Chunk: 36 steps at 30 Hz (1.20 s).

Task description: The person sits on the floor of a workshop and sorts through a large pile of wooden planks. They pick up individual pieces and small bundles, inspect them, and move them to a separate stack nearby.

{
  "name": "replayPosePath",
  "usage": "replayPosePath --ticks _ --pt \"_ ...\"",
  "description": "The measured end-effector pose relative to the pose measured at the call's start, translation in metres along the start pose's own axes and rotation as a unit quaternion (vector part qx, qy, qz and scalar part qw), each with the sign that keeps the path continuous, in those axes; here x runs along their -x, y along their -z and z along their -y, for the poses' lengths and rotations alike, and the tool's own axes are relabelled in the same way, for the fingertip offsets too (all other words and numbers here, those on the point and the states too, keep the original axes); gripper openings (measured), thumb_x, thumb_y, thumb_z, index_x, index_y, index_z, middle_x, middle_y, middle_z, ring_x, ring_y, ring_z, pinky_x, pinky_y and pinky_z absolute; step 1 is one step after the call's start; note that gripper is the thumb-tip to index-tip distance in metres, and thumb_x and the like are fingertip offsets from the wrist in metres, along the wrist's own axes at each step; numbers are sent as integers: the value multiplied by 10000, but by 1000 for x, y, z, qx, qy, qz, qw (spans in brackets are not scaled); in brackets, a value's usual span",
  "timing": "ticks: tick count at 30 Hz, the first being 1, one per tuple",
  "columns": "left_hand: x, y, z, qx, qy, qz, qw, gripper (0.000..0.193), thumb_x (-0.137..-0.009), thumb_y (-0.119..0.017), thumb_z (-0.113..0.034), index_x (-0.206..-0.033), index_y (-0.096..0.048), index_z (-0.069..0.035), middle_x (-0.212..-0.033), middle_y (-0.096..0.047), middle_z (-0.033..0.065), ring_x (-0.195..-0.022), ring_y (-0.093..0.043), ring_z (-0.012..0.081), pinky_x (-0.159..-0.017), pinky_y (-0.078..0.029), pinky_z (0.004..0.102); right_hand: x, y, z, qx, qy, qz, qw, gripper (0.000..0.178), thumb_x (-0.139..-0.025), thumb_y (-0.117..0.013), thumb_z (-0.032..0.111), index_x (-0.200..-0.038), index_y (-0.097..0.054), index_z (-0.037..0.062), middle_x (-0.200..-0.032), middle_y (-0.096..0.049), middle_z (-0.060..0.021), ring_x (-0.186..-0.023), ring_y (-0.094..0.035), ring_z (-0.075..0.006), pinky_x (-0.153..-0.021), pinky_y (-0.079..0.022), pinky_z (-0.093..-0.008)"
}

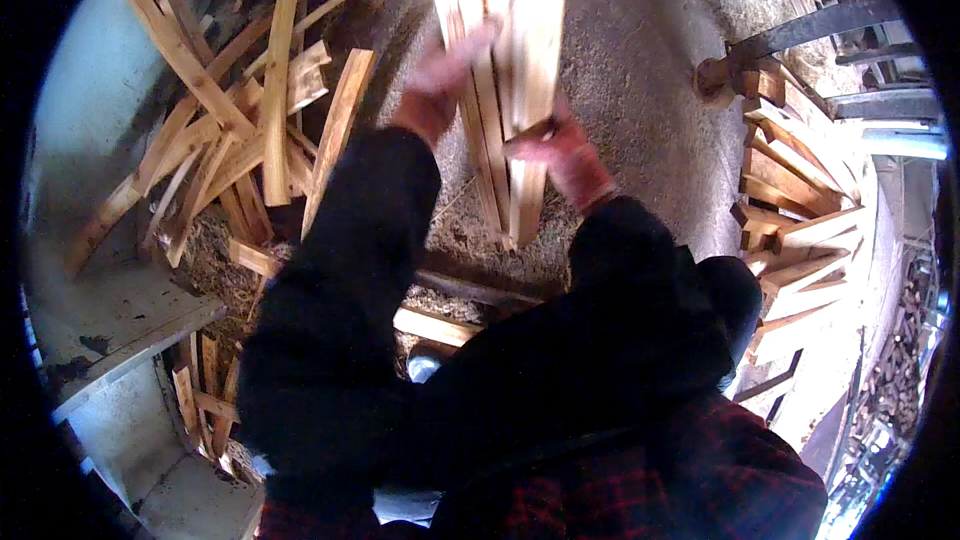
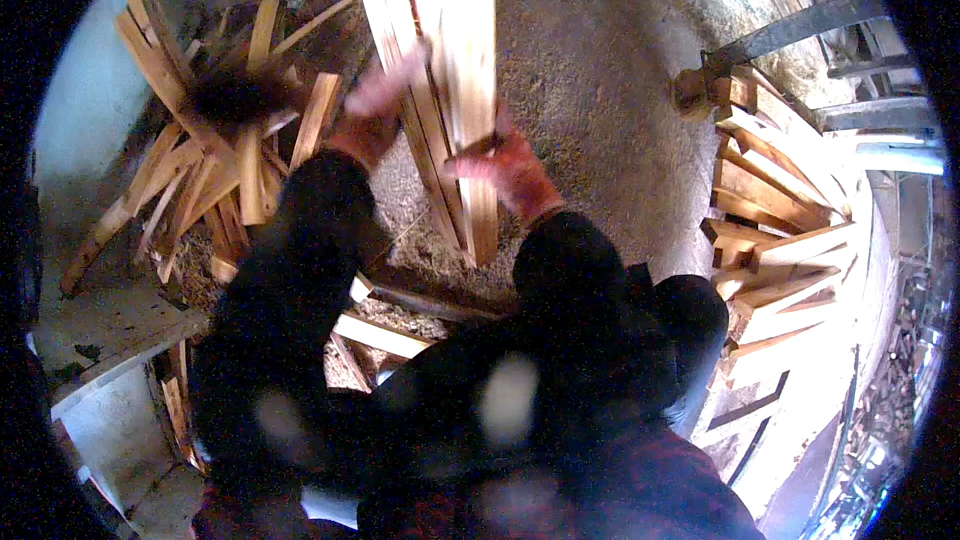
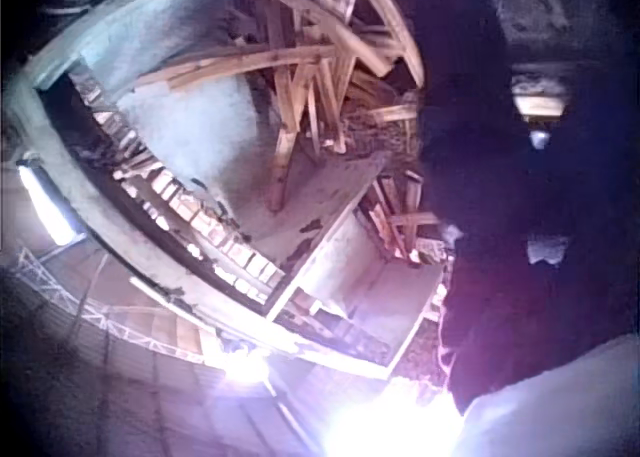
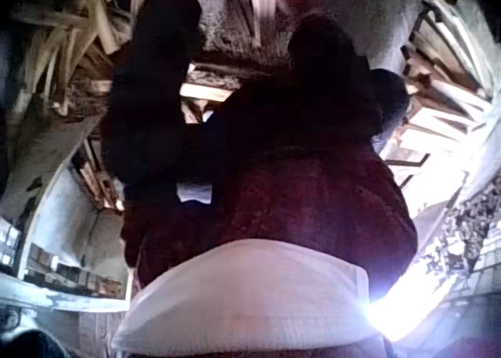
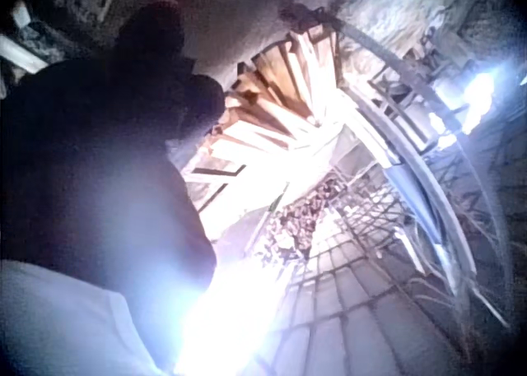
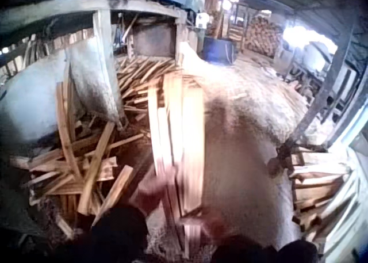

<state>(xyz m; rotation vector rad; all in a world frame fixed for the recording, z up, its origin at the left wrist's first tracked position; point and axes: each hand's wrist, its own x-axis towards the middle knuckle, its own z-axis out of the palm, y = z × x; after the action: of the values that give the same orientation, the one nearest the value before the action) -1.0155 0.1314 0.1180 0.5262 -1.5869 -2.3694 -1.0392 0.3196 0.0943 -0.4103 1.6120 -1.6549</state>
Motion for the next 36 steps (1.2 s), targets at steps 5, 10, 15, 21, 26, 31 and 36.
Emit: replayPosePath --ticks 5,10,15,21,26,31,36 --pt "22 42 170 -224 183 -148 946 581 -858 -696 -369 -1272 -505 -8 -1098 -620 84 -914 -623 194 -765 -522 337 -39 13 -138 167 -50 -95 980 927 -655 -870 249 -1423 -385 63 -1243 -619 -159 -1138 -589 -253 -953 -475 -333" --pt "72 39 151 -140 212 -155 955 711 -802 -699 -443 -1257 -500 67 -1114 -647 194 -994 -650 275 -865 -509 352 -30 -1 -132 109 -163 -97 976 842 -701 -845 204 -1389 -401 6 -1216 -615 -150 -1068 -604 -221 -895 -507 -351" --pt "75 80 168 0 239 -56 969 499 -913 -611 -322 -1284 -516 -2 -1143 -636 105 -1040 -614 222 -918 -490 354 -5 -1 -76 -20 -185 20 982 521 -773 -768 252 -1194 -606 -7 -1089 -671 -129 -954 -643 -221 -846 -513 -354" --pt "90 42 139 219 308 12 926 655 -945 -543 -448 -1423 -367 -36 -1277 -545 122 -1136 -551 265 -968 -454 402 23 -10 -81 121 -103 -111 981 766 -665 -801 370 -1243 -509 -38 -1133 -621 -208 -1057 -598 -288 -935 -453 -371" --pt "67 20 106 184 310 72 930 690 -901 -611 -427 -1410 -375 -25 -1274 -521 181 -1151 -531 302 -993 -439 416 62 10 5 -12 -69 -163 984 802 -614 -824 303 -1253 -491 -48 -1194 -579 -208 -1146 -547 -283 -954 -439 -376" --pt "83 -145 -27 50 249 106 961 667 -917 -584 -402 -1384 -379 28 -1251 -504 191 -1139 -521 312 -995 -437 420 130 46 76 -88 70 -252 961 880 -566 -829 181 -1324 -427 -18 -1187 -564 -154 -1164 -511 -249 -1000 -411 -364" --pt "79 -273 -59 130 244 343 898 568 -970 -487 -384 -1340 -435 44 -1245 -537 166 -1137 -532 271 -942 -465 391 226 87 135 -203 352 -419 812 872 -589 -828 137 -1336 -413 -38 -1205 -579 -136 -1159 -517 -251 -1004 -420 -351"
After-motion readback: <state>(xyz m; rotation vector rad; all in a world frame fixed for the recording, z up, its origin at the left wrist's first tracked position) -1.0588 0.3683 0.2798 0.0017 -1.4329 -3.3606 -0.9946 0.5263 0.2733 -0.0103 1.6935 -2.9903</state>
